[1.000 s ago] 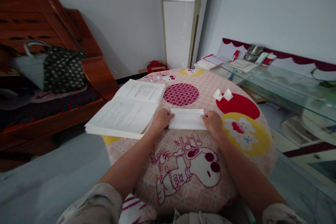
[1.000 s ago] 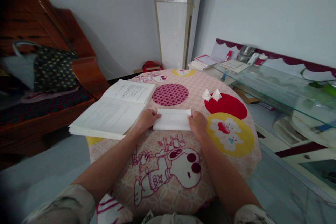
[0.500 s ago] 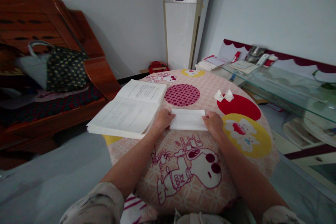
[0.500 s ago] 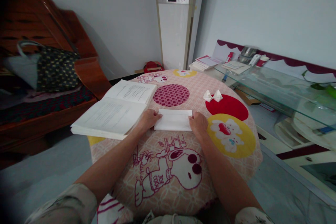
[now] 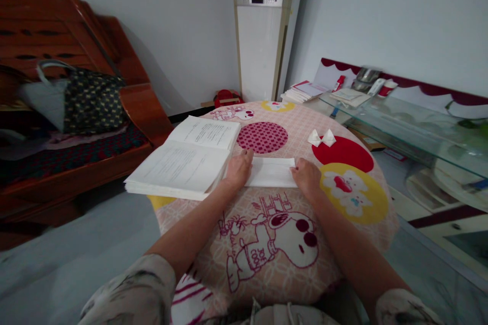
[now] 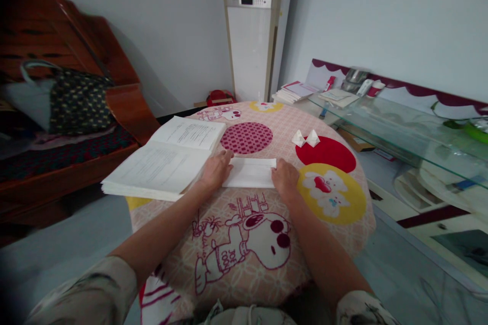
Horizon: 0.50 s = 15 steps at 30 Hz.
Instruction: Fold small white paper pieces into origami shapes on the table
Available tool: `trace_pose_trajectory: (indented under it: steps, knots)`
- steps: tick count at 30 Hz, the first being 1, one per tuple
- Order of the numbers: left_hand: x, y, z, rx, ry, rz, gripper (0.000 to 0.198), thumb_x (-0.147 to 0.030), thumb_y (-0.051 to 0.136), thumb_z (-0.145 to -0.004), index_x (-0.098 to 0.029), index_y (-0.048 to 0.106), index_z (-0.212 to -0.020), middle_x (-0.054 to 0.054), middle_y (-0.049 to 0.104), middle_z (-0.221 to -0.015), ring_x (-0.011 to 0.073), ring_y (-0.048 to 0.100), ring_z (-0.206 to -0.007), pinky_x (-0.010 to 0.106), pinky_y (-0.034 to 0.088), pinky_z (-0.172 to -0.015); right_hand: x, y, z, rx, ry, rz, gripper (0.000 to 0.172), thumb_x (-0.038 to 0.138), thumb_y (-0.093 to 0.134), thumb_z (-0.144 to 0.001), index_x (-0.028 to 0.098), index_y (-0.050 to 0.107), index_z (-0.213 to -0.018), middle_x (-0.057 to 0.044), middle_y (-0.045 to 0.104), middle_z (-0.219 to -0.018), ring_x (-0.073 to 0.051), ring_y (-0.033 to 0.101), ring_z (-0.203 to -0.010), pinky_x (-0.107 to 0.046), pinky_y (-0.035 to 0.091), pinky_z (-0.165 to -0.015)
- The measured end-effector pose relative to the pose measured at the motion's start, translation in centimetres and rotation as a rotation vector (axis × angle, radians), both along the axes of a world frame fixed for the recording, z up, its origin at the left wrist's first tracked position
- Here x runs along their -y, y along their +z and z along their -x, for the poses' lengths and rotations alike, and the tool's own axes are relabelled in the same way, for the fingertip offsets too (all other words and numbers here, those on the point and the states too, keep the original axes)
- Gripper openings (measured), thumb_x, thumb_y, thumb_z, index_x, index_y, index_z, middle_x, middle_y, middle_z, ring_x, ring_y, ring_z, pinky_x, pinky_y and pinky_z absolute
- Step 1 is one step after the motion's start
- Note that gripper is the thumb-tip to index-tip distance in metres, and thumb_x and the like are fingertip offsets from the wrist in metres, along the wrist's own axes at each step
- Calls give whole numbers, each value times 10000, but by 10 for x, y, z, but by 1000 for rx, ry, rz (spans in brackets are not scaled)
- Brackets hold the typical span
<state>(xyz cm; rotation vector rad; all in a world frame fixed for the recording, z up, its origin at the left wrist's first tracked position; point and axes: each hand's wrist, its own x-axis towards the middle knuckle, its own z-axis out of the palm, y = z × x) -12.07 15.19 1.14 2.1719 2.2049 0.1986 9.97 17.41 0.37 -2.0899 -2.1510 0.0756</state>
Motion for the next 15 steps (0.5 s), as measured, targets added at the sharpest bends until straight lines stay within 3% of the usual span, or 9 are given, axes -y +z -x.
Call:
trace_pose_trajectory:
  steps: [5,10,15]
  knots:
    - [-2,-5,-2,-76,-92,-23,333,-64,388,-937,-162,567,-1199,140,601,-1234,223,655,-996,316,498,-808,4,4,6,83,197,-99,290,163,449,-955,118,652,-1156,-209,651,-1124,-307,591,-1033,-396,401,-902]
    - [-2,-8,-2,-145,-213,5,358,-54,342,-950,-129,612,-1173,161,617,-1220,237,659,-1016,324,517,-801,-2,-2,10,126,435,-134,357,124,361,-974,144,714,-1028,-167,644,-1103,-289,520,-1086,-394,371,-966]
    - [-3,-7,-1,-155,-254,43,327,-74,374,-955,-112,668,-1093,159,663,-1160,246,652,-1062,327,506,-851,-5,-7,7,122,458,-86,347,101,377,-966,123,723,-980,-141,668,-1054,-245,545,-1035,-343,386,-952]
